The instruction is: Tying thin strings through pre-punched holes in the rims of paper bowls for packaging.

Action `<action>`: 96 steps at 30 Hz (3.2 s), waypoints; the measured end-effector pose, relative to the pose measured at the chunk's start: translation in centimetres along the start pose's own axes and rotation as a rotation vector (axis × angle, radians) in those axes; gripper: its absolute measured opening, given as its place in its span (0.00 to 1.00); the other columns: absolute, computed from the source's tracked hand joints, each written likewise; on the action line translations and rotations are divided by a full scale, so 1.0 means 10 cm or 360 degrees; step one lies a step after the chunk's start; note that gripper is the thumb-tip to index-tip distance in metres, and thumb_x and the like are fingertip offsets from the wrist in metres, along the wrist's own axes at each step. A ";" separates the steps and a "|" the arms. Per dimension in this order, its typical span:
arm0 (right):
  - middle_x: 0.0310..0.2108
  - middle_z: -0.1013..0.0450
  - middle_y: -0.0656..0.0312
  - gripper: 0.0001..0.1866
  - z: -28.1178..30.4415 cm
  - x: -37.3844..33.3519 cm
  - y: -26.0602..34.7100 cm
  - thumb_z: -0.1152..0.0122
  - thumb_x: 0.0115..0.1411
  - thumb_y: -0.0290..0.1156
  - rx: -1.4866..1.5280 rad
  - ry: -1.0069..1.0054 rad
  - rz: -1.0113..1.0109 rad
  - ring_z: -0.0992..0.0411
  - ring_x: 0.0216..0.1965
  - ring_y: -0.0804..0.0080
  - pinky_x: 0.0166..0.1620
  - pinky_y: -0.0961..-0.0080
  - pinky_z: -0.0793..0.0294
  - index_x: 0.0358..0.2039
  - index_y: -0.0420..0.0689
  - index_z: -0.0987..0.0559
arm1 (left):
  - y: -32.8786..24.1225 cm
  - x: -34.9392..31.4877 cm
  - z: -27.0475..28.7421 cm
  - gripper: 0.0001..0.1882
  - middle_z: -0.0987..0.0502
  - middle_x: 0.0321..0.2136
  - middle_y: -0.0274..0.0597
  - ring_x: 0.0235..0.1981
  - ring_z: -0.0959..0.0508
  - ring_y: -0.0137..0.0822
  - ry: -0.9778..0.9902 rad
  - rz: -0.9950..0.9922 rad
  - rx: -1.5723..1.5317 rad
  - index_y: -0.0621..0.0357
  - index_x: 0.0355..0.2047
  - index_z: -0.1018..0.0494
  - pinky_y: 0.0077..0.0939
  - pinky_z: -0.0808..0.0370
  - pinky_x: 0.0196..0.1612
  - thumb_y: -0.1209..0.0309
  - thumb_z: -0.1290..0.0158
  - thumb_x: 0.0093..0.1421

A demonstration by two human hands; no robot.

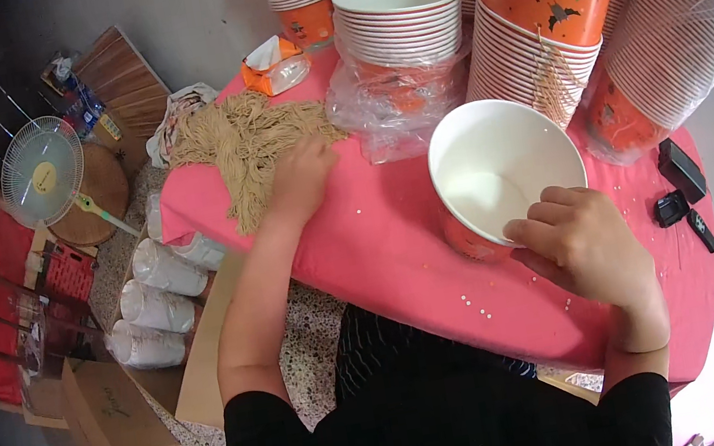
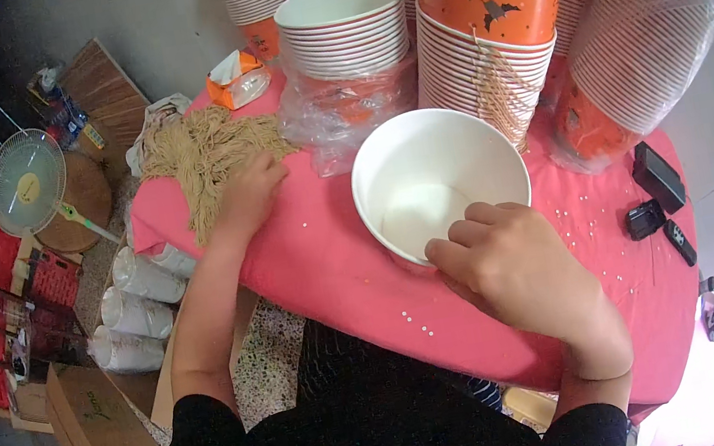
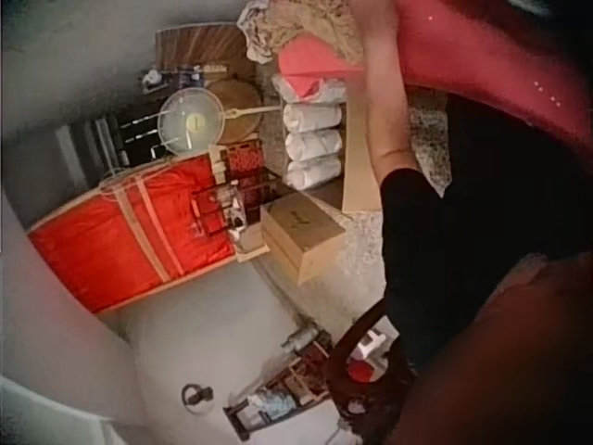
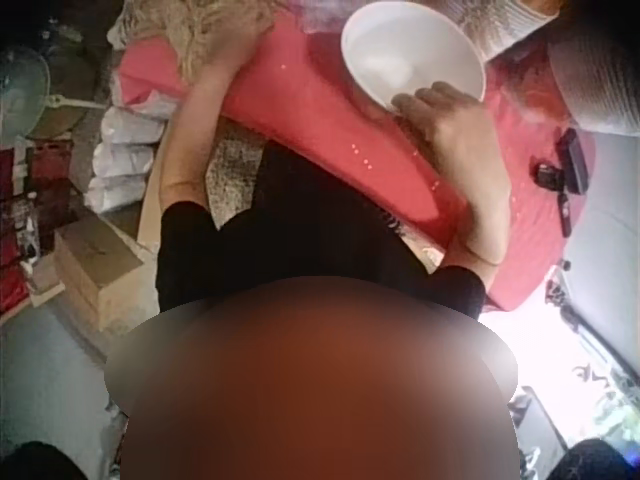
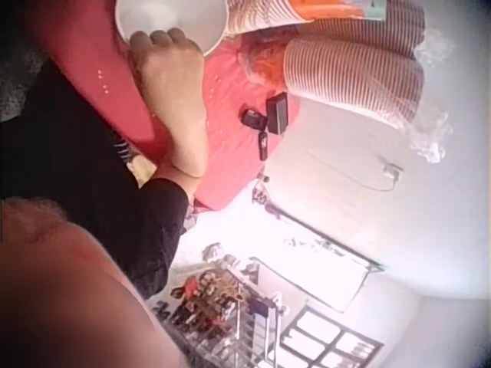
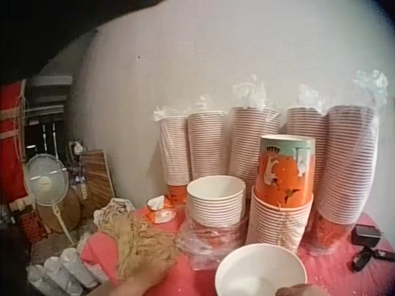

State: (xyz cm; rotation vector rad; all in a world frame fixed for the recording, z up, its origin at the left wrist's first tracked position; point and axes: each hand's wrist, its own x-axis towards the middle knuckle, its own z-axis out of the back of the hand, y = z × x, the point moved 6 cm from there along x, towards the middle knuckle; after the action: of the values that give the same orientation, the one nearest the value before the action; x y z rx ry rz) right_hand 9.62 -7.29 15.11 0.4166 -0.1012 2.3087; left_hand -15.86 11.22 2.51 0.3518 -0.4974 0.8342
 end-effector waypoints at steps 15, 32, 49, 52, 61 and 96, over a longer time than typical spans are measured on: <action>0.23 0.28 0.61 0.14 0.00 -0.03 -0.06 0.31 0.43 0.28 0.0063 0.0007 -0.0013 0.29 0.28 0.60 0.31 0.63 0.29 0.32 0.43 0.22 | -0.88 -0.05 0.46 0.04 0.24 0.35 0.44 0.43 0.25 0.44 -0.0124 0.0069 -0.0598 0.61 0.30 0.28 0.37 0.29 0.46 0.76 0.45 0.55; 0.22 0.28 0.56 0.08 -0.03 0.08 -0.12 0.35 0.54 0.29 0.0479 -0.0106 -0.0051 0.28 0.24 0.57 0.29 0.65 0.31 0.35 0.40 0.20 | -1.47 -0.09 0.93 0.07 0.21 0.27 0.42 0.28 0.19 0.39 -0.0563 0.0416 -0.1485 0.63 0.31 0.25 0.30 0.24 0.30 0.80 0.38 0.52; 0.25 0.23 0.50 0.08 -0.29 0.45 -0.21 0.40 0.56 0.29 0.0299 0.0229 -0.0137 0.23 0.29 0.51 0.34 0.56 0.26 0.36 0.44 0.19 | -1.50 -0.08 0.88 0.12 0.21 0.29 0.43 0.31 0.18 0.37 -0.0579 0.0378 -0.1606 0.62 0.36 0.29 0.28 0.21 0.33 0.80 0.38 0.53; 0.24 0.24 0.49 0.07 -0.30 0.48 -0.21 0.41 0.56 0.29 0.0363 0.0233 -0.0155 0.24 0.28 0.50 0.33 0.56 0.26 0.35 0.44 0.20 | -1.51 -0.06 0.87 0.12 0.21 0.28 0.43 0.30 0.18 0.37 -0.0561 0.0426 -0.1664 0.62 0.36 0.29 0.29 0.21 0.33 0.80 0.38 0.53; 0.23 0.25 0.50 0.05 -0.34 0.49 -0.22 0.42 0.57 0.30 0.0451 0.0213 -0.0134 0.25 0.28 0.48 0.31 0.55 0.27 0.29 0.43 0.23 | -1.53 -0.02 0.89 0.12 0.22 0.26 0.40 0.28 0.20 0.39 -0.0641 0.0335 -0.1473 0.59 0.34 0.27 0.33 0.25 0.31 0.79 0.37 0.50; 0.37 0.23 0.51 0.11 0.84 -0.88 -1.36 0.49 0.61 0.29 -0.1009 -0.0709 -0.1565 0.25 0.39 0.50 0.41 0.57 0.27 0.41 0.48 0.21 | -1.25 -0.24 0.75 0.13 0.22 0.45 0.54 0.42 0.18 0.43 0.0203 0.0433 -0.3029 0.67 0.49 0.28 0.33 0.22 0.48 0.80 0.51 0.64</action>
State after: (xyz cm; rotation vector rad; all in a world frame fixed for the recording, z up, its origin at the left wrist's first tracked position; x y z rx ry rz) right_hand 27.27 -5.49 19.46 0.4885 -0.6649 1.1083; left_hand -9.65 -1.67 6.09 -1.5267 -1.0003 0.3355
